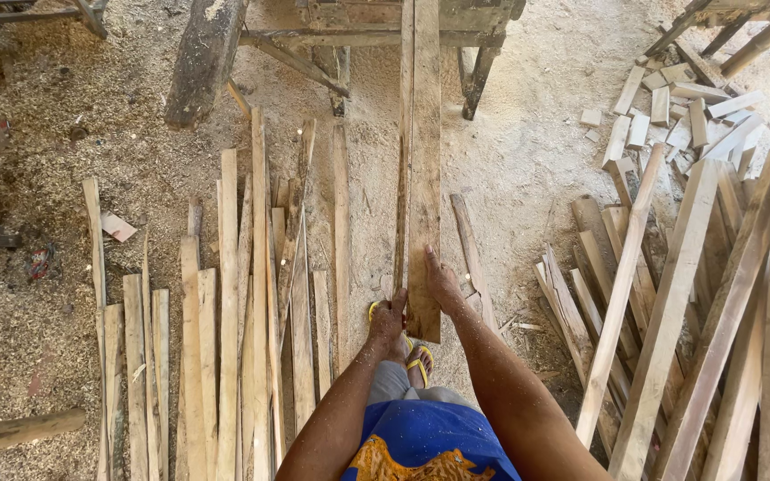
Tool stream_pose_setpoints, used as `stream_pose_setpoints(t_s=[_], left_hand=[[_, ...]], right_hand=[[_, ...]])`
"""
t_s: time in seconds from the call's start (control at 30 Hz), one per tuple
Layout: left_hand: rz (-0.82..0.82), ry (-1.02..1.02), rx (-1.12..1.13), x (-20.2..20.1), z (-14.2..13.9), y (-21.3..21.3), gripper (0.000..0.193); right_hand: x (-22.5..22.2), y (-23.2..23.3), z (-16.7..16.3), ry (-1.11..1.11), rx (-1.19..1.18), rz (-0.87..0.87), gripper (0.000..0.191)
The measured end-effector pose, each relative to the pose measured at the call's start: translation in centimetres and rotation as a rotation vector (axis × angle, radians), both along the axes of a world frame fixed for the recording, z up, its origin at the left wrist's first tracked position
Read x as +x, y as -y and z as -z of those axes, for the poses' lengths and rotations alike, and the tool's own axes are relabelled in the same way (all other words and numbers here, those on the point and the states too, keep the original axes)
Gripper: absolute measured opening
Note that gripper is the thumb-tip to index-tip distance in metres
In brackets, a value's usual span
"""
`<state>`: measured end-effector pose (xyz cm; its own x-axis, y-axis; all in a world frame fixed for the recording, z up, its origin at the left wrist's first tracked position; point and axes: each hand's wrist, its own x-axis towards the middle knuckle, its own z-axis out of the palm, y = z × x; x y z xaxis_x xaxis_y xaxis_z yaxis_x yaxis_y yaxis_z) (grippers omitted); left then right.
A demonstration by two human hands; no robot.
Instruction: The person picks a long wooden plank from a pile on the ground, carries it across the workshop, and sets it down. They then use a wrench to adjust a bolt on a woodworking machine, gather and stack wood strips from the floor, and walk away from the work area.
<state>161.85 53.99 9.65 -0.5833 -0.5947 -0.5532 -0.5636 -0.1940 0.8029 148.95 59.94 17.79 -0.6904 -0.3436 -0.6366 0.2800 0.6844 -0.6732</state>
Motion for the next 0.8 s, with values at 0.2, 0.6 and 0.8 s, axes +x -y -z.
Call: stream_pose_setpoints(t_s=[0.2,0.6,0.8], left_hand=[[0.01,-0.016,0.022,0.7,-0.4,-0.5,0.084],[0.076,-0.008,-0.056,2.5,-0.3,-1.7,0.105],[0.064,0.003,-0.028,3.8,-0.3,-2.7,0.119]], right_hand=[[0.7,-0.5,-0.3,-0.035,-0.023,-0.002,0.105],[2.6,-2.0,-0.6,-0.081,-0.023,-0.027,0.103],[3.9,-2.9,-0.7,-0.003,-0.053,0.017,0.109]])
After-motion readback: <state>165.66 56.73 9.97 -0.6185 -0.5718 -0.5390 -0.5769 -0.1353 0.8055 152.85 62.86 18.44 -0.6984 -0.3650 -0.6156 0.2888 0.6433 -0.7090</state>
